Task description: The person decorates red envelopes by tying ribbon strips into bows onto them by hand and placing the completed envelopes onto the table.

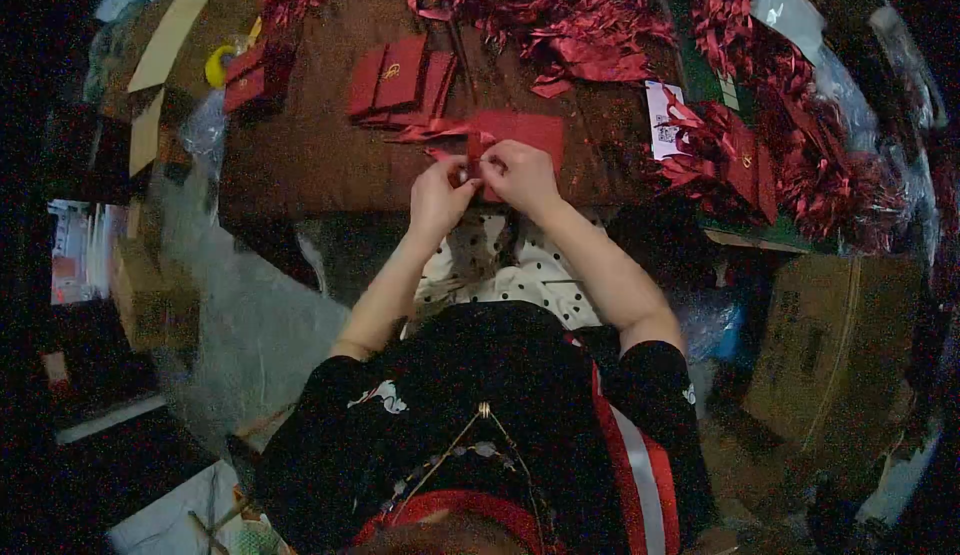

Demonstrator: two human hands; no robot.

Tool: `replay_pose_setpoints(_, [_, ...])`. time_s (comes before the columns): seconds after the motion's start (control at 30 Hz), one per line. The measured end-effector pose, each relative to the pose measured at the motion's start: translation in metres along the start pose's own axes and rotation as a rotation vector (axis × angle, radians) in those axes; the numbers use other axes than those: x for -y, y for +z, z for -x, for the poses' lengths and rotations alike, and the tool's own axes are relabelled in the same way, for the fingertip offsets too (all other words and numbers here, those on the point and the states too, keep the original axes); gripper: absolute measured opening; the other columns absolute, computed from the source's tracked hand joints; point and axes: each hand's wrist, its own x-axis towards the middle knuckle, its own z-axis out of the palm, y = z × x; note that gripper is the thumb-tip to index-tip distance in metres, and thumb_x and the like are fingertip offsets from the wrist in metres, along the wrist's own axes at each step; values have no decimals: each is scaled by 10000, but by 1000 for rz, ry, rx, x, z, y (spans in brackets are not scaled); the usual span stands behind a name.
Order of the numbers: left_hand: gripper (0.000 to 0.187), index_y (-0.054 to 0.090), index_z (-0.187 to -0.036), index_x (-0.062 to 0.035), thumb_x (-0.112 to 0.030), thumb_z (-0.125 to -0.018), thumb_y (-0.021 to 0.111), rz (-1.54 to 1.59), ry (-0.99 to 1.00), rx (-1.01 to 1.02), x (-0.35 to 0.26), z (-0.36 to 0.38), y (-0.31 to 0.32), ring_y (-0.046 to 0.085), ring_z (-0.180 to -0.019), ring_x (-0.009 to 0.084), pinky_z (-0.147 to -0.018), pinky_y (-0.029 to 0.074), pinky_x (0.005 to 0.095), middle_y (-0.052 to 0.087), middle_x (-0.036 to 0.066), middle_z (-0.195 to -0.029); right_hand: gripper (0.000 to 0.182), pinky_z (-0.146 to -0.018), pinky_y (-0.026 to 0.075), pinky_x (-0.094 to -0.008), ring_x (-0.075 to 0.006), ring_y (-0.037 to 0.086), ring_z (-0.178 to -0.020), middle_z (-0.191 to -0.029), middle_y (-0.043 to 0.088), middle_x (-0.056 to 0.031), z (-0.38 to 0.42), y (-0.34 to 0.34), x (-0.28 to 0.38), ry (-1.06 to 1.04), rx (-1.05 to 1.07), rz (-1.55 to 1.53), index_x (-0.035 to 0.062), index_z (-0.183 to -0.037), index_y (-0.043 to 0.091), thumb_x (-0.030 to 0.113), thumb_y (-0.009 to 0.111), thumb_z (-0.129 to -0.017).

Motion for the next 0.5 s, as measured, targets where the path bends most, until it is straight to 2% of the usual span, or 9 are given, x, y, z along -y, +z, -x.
replay_pose_setpoints(0.07, [451,688,-1199,-43,-232,-802,791,-70,120,-97,7,1,3,708,-857,290,-763,549,398,723,134,-994,128,-658,545,-393,-284,685,-752,-808,668,-95,1,0,-2,-50,19,46,72,-877,703,193,704,-832])
replay_pose_setpoints(0.17, [453,696,-1176,-26,-228,-784,802,33,73,-71,4,3,0,704,-875,300,-776,546,390,722,158,-993,132,-704,535,-434,-315,662,-862,-884,659,-105,1,-3,-4,-191,86,200,74,-909,676,194,675,-854])
replay_pose_setpoints(0.3, [422,698,-1174,-29,-186,-793,791,43,132,-127,7,5,6,698,-884,302,-786,548,390,717,156,-1006,119,-687,524,-449,-321,645,-812,-840,634,-112,0,-10,2,-322,116,243,62,-866,650,171,670,-821])
replay_pose_setpoints(0.47, [377,706,-1144,-24,-144,-793,774,86,121,-152,8,7,9,695,-926,301,-811,547,394,708,174,-1049,124,-677,536,-421,-313,666,-800,-839,664,-100,-1,-6,-7,-281,69,99,76,-880,688,175,687,-806])
replay_pose_setpoints(0.5, [354,716,-1116,-23,-133,-783,767,75,189,-182,9,7,11,698,-929,302,-818,550,388,711,170,-1067,125,-670,538,-412,-303,674,-785,-835,672,-96,-1,-6,-6,-168,85,37,81,-882,699,183,691,-811])
